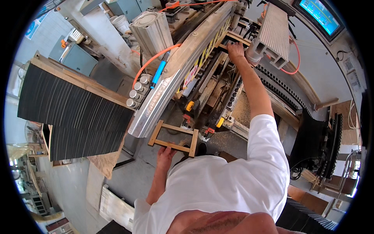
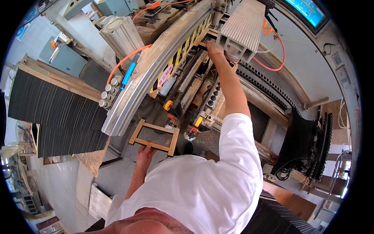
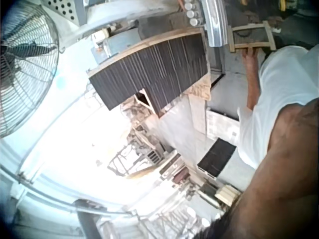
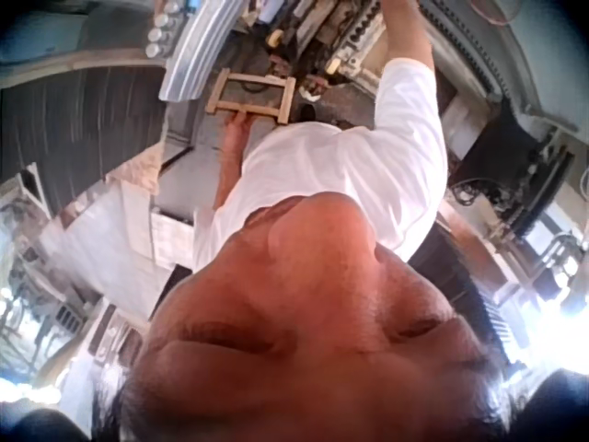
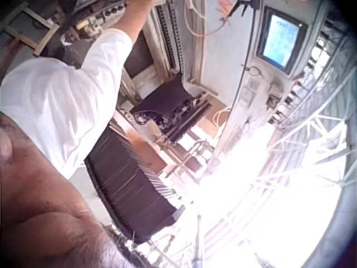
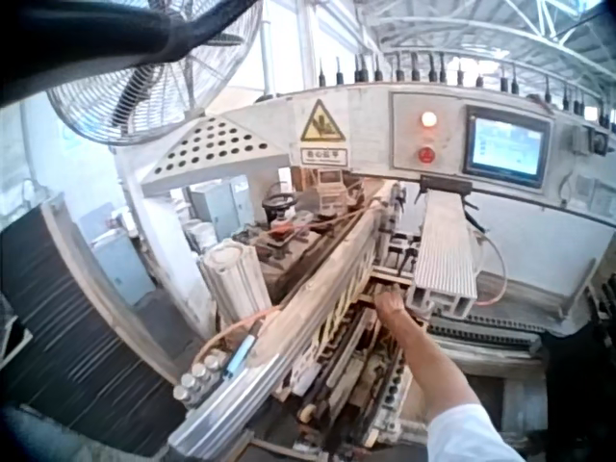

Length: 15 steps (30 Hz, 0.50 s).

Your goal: The person repeatedly picks up small wooden frames from a nearby table and places them into a machine. The person then removes the frames and returns them to the table, repeating this cycle throughout the clip.

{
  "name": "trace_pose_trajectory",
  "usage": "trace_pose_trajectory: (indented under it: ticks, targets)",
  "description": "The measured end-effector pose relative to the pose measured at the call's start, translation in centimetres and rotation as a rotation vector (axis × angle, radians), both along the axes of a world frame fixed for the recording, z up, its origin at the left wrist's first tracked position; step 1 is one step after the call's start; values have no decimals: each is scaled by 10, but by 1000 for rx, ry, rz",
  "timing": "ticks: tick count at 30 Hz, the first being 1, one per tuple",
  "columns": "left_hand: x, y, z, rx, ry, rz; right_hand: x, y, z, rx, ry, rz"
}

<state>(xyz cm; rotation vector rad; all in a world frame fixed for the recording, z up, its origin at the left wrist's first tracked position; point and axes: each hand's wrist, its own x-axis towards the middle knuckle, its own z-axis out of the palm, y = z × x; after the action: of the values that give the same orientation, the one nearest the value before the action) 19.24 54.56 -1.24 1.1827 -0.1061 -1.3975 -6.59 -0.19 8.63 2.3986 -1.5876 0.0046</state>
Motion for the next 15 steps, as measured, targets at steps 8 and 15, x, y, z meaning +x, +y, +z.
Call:
trace_pose_trajectory:
  ticks: [8, 15]
  targets:
    - [-21, -6, -18, 24, -20, 35, -18, -64, -45, -100, 94, 184]
    - [-35, -2, -19, 56, -33, 106, 7, -27, -16, 34, -38, 146]
